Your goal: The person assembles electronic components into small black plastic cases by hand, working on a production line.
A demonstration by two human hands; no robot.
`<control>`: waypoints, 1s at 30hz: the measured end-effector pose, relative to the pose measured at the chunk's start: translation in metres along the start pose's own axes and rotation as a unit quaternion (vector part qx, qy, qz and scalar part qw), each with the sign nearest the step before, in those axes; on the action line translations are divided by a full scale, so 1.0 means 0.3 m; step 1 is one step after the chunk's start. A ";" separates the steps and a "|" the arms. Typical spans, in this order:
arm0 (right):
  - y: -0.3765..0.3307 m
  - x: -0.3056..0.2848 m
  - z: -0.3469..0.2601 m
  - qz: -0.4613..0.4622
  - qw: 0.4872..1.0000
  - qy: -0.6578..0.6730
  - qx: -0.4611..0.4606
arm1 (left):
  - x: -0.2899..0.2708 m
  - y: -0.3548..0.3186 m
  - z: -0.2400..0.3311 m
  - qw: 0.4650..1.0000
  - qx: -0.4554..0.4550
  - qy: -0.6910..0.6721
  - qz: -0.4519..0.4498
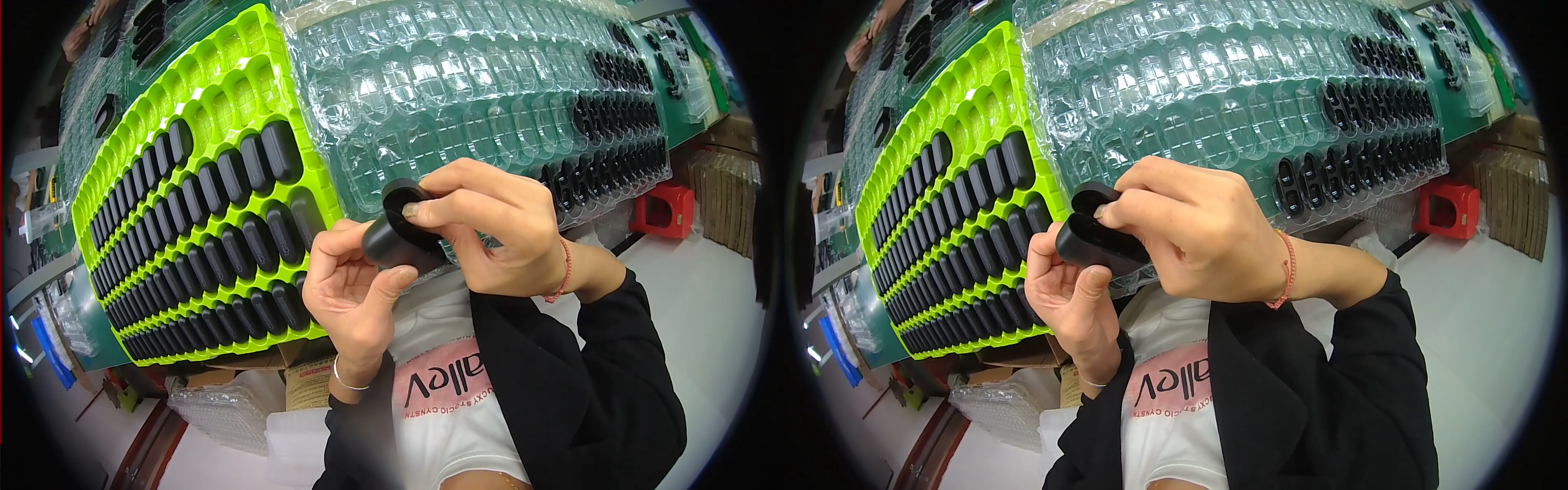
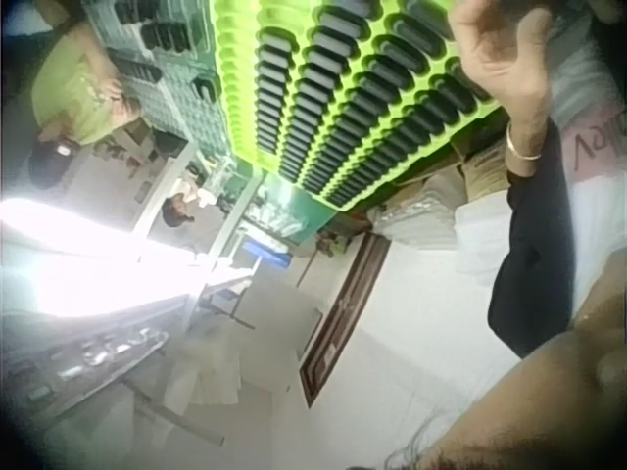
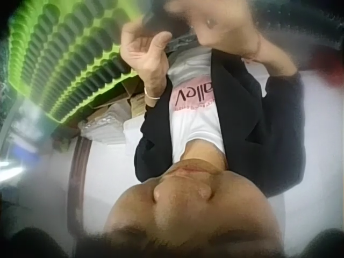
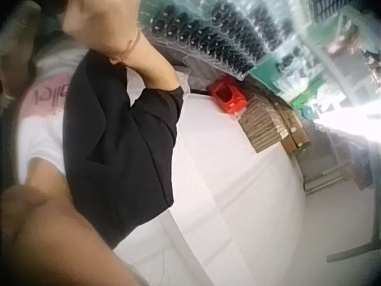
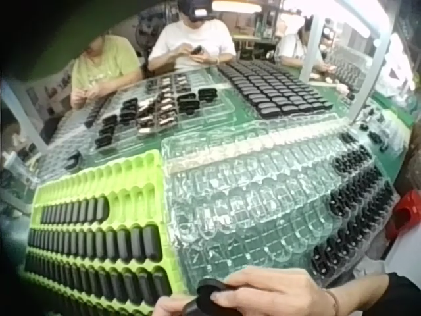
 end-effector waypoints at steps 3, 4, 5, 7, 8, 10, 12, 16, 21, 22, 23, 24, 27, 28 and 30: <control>0.006 -0.001 -0.018 -0.008 0.998 0.026 0.052 | -0.011 -0.001 -0.007 0.999 -0.015 -0.031 -0.006; 0.006 0.000 -0.020 -0.016 0.997 0.036 0.068 | -0.017 0.000 -0.008 0.998 -0.019 -0.050 -0.015; 0.007 -0.002 -0.023 -0.015 0.997 0.035 0.069 | -0.024 0.001 -0.009 0.998 -0.020 -0.049 -0.016; 0.011 -0.003 -0.030 -0.021 0.996 0.046 0.076 | -0.032 0.003 -0.007 0.996 -0.047 -0.066 -0.028; 0.012 0.002 -0.023 -0.020 0.996 0.046 0.077 | -0.037 0.003 -0.002 0.996 -0.047 -0.065 -0.029; 0.017 0.012 -0.001 -0.012 0.994 0.084 0.062 | -0.047 0.001 -0.004 0.995 -0.086 -0.051 -0.019; 0.018 0.010 0.004 -0.019 0.993 0.093 0.073 | -0.045 0.002 0.003 0.993 -0.106 -0.056 -0.011; 0.022 0.003 0.009 -0.045 0.988 0.111 0.102 | -0.042 0.009 0.011 0.988 -0.138 -0.071 -0.008; 0.043 -0.008 0.017 -0.077 0.976 0.141 0.148 | -0.017 0.019 0.015 0.989 -0.130 -0.068 0.006; 0.046 -0.011 0.027 -0.086 0.974 0.142 0.156 | -0.016 0.020 0.008 0.992 -0.119 -0.049 0.013; 0.052 -0.020 0.034 -0.085 0.975 0.139 0.149 | -0.016 0.023 -0.004 0.994 -0.098 -0.051 -0.012; 0.060 -0.021 0.049 -0.110 0.970 0.154 0.155 | -0.015 0.030 -0.011 0.992 -0.108 -0.061 -0.011; 0.098 -0.017 0.080 -0.109 0.970 0.189 0.107 | 0.002 0.038 0.009 0.992 -0.102 -0.078 -0.017; 0.122 -0.037 0.063 -0.090 0.984 0.140 0.057 | 0.013 0.040 0.026 0.996 -0.077 -0.045 0.009; 0.146 -0.052 0.032 -0.062 0.993 0.103 -0.021 | 0.040 0.054 0.051 0.998 -0.007 -0.007 0.057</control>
Point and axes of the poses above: each hand's wrist, its own y-axis towards the middle knuckle, its own x-axis out of the palm, z = x × y, the point moved 3 cm from there along y, towards the middle knuckle, and after that the axes turned 10 degrees about z, right-handed, at the moved point
